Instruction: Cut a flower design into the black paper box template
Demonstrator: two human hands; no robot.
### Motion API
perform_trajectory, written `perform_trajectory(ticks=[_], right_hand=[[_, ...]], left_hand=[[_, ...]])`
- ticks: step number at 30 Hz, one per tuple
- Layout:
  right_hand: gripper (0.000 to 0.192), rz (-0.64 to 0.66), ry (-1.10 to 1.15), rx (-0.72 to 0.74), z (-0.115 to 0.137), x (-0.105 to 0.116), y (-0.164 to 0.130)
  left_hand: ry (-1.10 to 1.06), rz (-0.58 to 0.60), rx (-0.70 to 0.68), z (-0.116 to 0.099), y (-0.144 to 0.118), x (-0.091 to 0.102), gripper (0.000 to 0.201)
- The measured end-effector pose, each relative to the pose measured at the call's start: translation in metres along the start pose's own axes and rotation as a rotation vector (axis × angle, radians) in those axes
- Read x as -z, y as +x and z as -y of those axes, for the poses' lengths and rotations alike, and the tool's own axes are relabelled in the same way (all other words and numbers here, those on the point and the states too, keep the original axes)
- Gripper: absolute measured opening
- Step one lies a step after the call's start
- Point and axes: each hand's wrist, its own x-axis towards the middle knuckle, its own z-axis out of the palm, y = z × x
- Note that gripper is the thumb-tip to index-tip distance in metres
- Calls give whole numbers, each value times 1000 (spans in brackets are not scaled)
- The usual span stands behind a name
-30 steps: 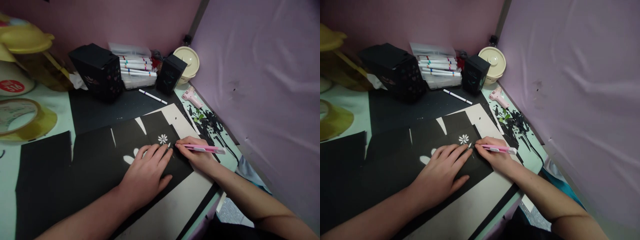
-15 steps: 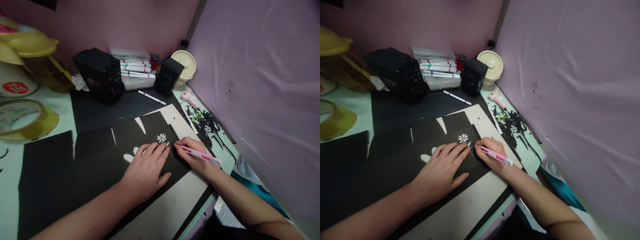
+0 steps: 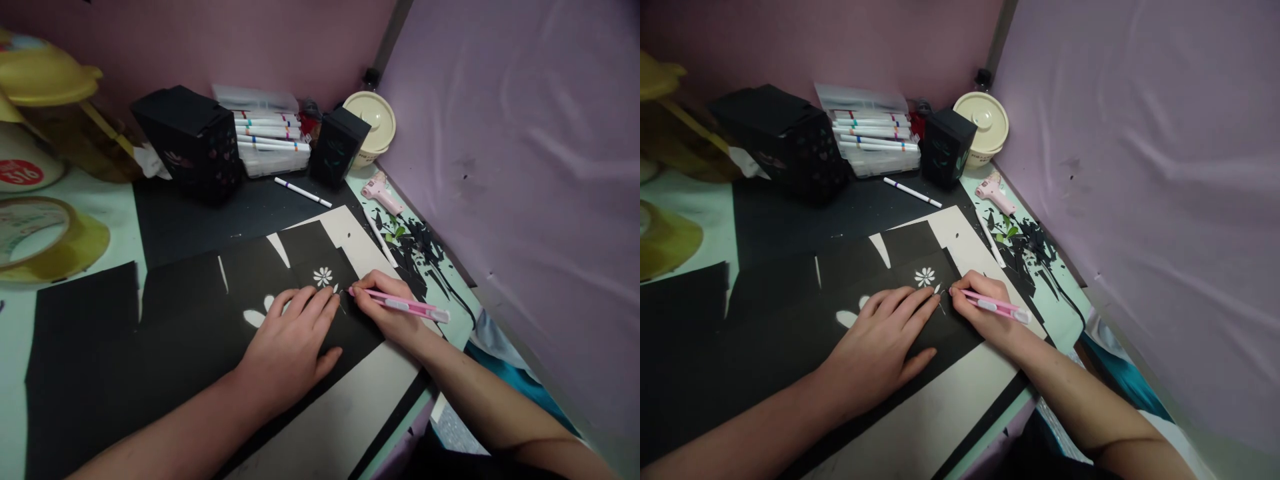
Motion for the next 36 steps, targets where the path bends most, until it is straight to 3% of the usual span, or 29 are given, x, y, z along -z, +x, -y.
perform_trajectory(ticks=[8,16,18,21,23,27,32,36], right_hand=[[15,-4,53,-40,-1,0,0],[11,60,137,57,-4,3,-3],[11,15,144,92,-4,4,-4],[6,-168,112,95,-5,4,-3],[17,-221,120,69,-7,2,-2],[20,-143,156,68,-9,-1,-2],[32,-79,7,238,-5,-3,-1],[29,-11,-61,328,-3,-5,0]], left_hand=[[6,-17,-12,1,-1,1,57],[5,-18,-10,1,-1,0,58],[8,-16,-7,1,-1,0,58],[17,-15,-11,1,-1,1,57],[16,-7,-14,1,-2,2,55],[9,5,-17,1,-2,3,48],[5,9,-23,0,-1,4,46],[5,14,-31,0,-2,4,46]])
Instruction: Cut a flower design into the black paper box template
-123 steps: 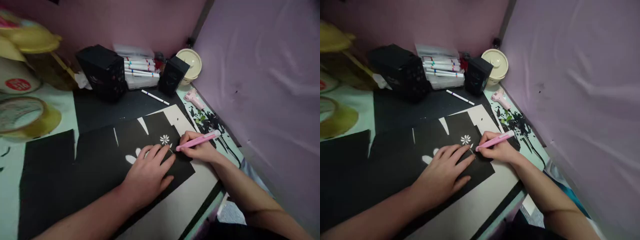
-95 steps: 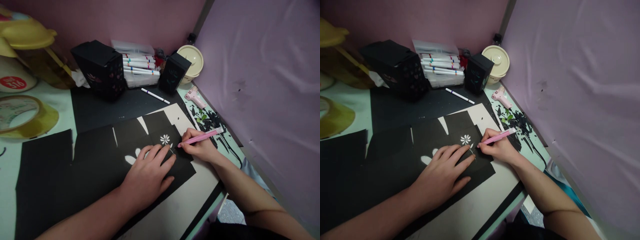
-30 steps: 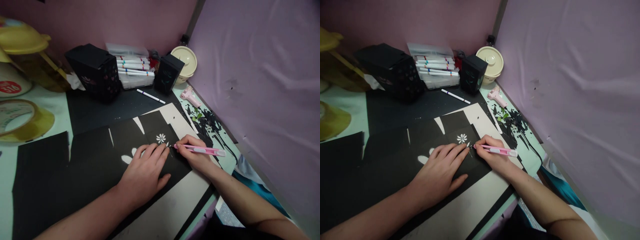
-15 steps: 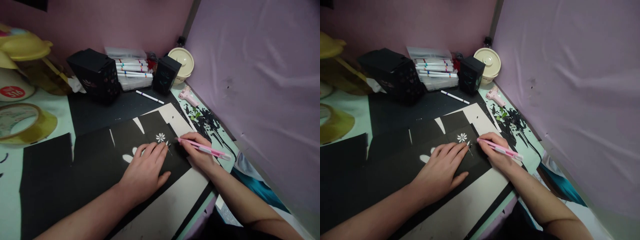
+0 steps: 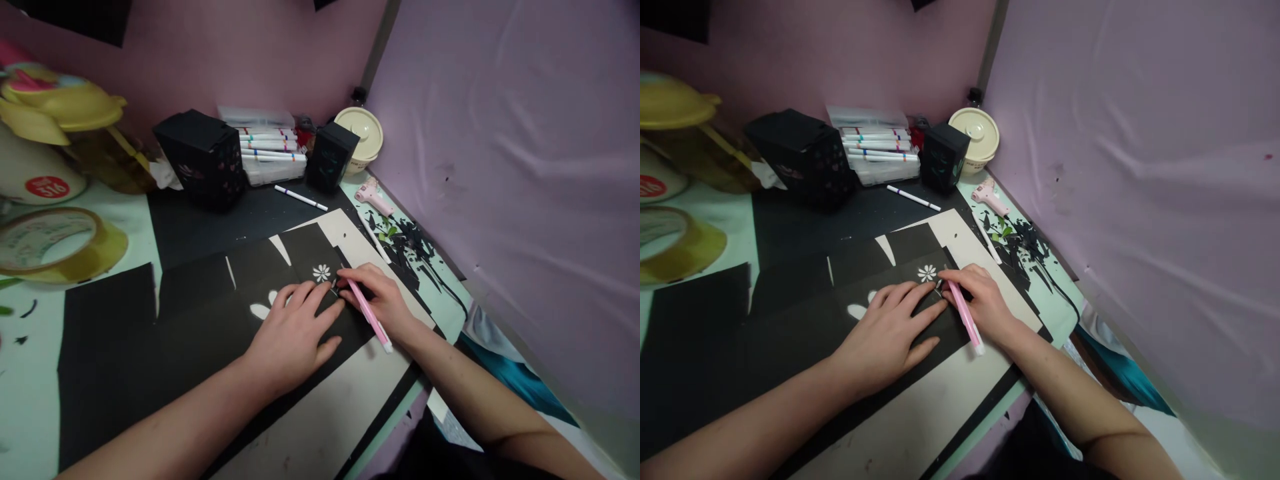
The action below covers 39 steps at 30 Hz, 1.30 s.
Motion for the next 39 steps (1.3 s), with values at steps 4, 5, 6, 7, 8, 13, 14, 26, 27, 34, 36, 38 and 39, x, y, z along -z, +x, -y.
perform_trajectory(ticks=[4,5,6,7,8,13,14,26,27,34,36,38,39], right_hand=[[29,5,42,-9,0,-2,-2],[29,6,60,-24,0,-2,-2],[29,9,78,-43,0,-2,-3],[28,13,93,-64,0,-2,-3],[28,15,105,-83,0,-3,-3],[26,35,175,-150,0,-2,-2],[26,41,189,-166,0,-2,-2],[26,88,218,-249,-1,0,0],[26,90,215,-249,-1,0,0],[26,110,245,-280,-1,2,1],[27,117,257,-292,-2,2,1],[27,121,275,-300,-3,3,1],[28,125,289,-303,-4,3,1]], left_hand=[[-2,3,1,0,0,0,47],[-2,2,1,0,-1,0,47],[-3,2,1,0,-1,0,46],[-3,1,2,0,-1,0,46],[-3,2,3,0,-1,-1,46],[-6,8,12,0,0,-2,46],[-6,8,12,0,0,-2,46],[-4,15,12,1,0,-1,47],[-5,14,12,1,0,-1,47],[-8,18,15,0,1,-1,48],[-9,20,15,0,0,-1,48],[-7,22,17,1,0,-1,48],[-6,22,19,1,0,0,48]])
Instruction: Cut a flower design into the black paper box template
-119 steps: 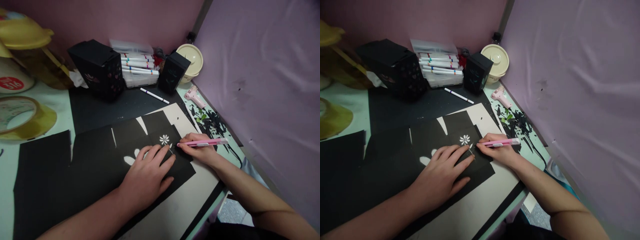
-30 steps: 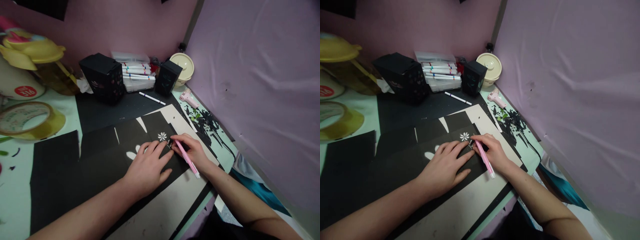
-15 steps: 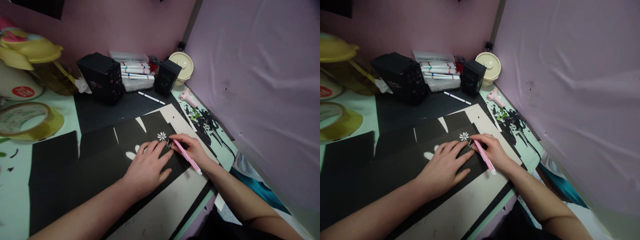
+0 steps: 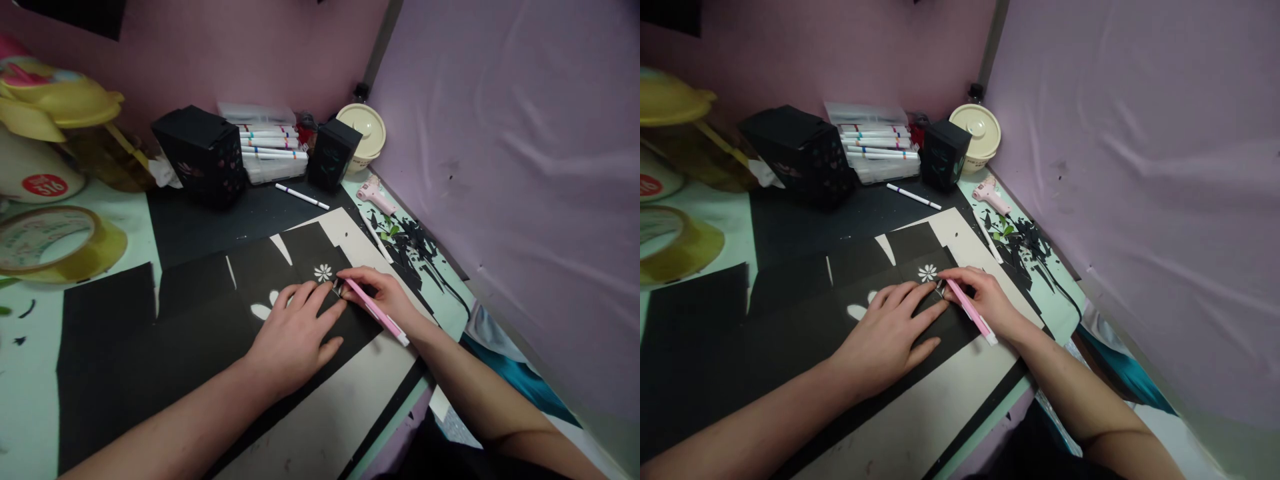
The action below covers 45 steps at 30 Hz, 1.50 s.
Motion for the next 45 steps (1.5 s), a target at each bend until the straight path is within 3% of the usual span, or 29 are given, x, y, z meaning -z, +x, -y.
perform_trajectory(ticks=[4,8,13,18,22,26,29,32,35,40,45], right_hand=[[28,0,68,-17,1,0,0],[28,-88,129,-5,2,-2,-1],[28,-110,74,28,0,-5,-1],[23,-63,-138,153,6,0,2],[22,57,-335,331,12,3,16],[21,94,-362,478,13,0,33],[20,-48,-298,468,11,4,39],[25,-386,-228,380,4,19,38],[28,-595,-294,245,-8,37,31],[29,-681,-420,121,-22,53,14],[26,-724,-252,58,-22,46,0]], left_hand=[[-2,4,2,0,1,0,47],[-1,0,0,-1,2,0,45],[0,2,-4,-1,1,1,46],[0,-14,-7,-1,0,0,49],[-2,-22,-5,0,0,-1,48],[-5,-27,4,-1,0,-1,49],[-9,-27,4,-1,0,-1,50],[-12,-27,1,0,-1,-2,49],[-7,-39,6,0,-2,-4,51],[17,-47,7,0,-1,-4,57],[24,-48,-1,-1,-1,-1,63]])
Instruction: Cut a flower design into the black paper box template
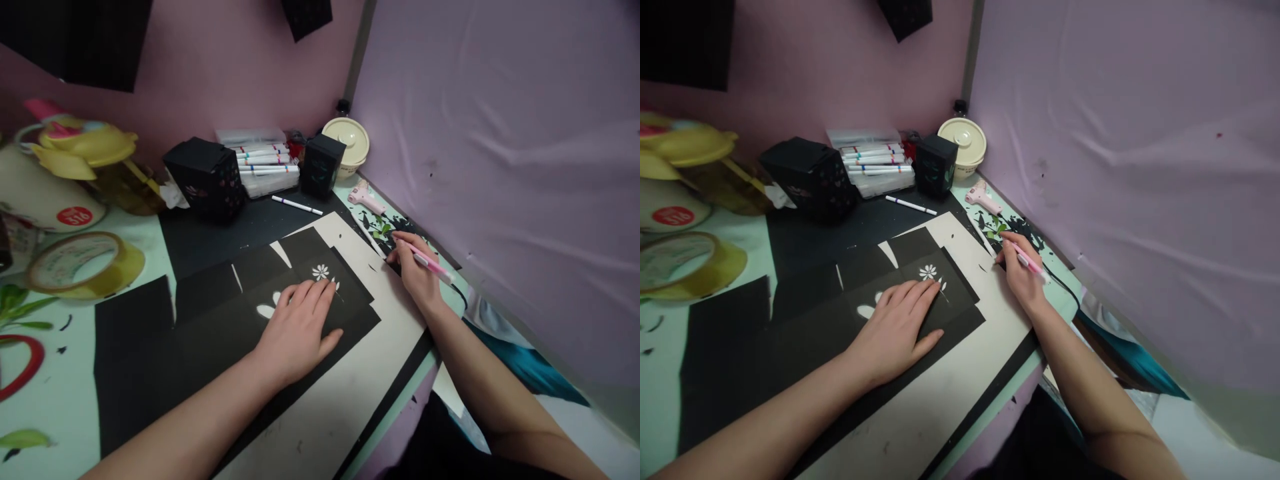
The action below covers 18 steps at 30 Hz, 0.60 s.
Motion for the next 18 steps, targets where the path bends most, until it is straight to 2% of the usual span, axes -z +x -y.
perform_trajectory(ticks=[5,8,11,14,18], right_hand=[[25,-7,64,85,0,-3,-9],[22,-1,101,65,-1,-5,-10],[21,8,135,22,1,-6,-11],[18,7,119,44,4,-6,-13],[18,123,139,79,4,-7,-16]], left_hand=[[-6,8,3,-1,2,4,54],[-5,23,3,-1,2,5,49],[0,40,8,-2,1,6,51],[-10,39,16,-2,1,7,58],[-11,35,11,-2,1,8,57]])
